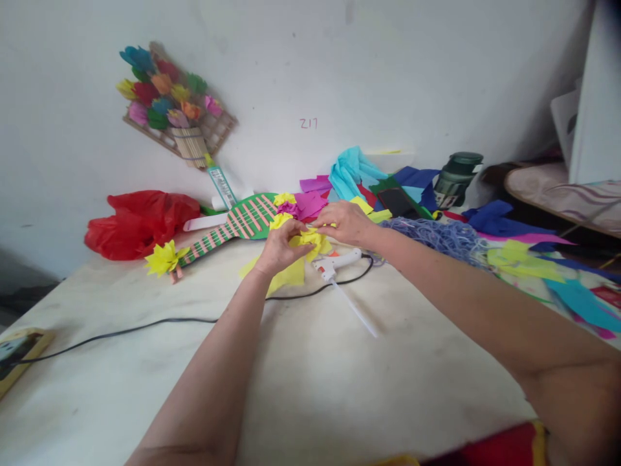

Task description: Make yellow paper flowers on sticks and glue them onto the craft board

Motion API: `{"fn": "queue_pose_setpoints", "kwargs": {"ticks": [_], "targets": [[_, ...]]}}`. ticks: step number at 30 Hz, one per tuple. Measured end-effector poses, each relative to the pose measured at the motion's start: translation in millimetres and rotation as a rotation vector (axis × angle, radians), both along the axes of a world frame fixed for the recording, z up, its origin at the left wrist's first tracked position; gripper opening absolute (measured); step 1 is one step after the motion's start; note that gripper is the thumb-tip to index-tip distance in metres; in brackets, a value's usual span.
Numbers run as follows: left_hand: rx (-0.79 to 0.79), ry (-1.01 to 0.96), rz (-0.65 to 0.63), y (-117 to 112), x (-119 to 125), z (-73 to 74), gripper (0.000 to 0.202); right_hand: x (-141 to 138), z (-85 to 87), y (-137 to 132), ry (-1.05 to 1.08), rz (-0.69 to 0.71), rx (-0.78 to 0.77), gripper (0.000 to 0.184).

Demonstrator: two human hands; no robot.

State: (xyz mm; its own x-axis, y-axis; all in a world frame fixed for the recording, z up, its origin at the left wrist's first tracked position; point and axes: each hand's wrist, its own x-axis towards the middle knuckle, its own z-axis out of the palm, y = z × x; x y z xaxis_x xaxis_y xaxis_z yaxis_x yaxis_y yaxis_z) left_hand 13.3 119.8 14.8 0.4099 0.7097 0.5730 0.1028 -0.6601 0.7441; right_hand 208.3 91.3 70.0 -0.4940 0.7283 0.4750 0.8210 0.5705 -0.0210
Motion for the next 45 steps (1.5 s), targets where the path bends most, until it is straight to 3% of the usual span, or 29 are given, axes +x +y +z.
{"fn": "queue_pose_setpoints", "kwargs": {"ticks": [14, 45], "targets": [[0.070, 0.030, -0.007, 2.4, -1.0, -1.9, 0.026, -3.5, -3.3, -2.0, 0.052, -0.030, -0.001, 0.021], [-0.039, -0.057, -0.001, 3.6, -1.6, -3.2, 0.035, -2.7, -8.2, 3.5, 0.091, 0.023, 0.030, 0.020]]}}
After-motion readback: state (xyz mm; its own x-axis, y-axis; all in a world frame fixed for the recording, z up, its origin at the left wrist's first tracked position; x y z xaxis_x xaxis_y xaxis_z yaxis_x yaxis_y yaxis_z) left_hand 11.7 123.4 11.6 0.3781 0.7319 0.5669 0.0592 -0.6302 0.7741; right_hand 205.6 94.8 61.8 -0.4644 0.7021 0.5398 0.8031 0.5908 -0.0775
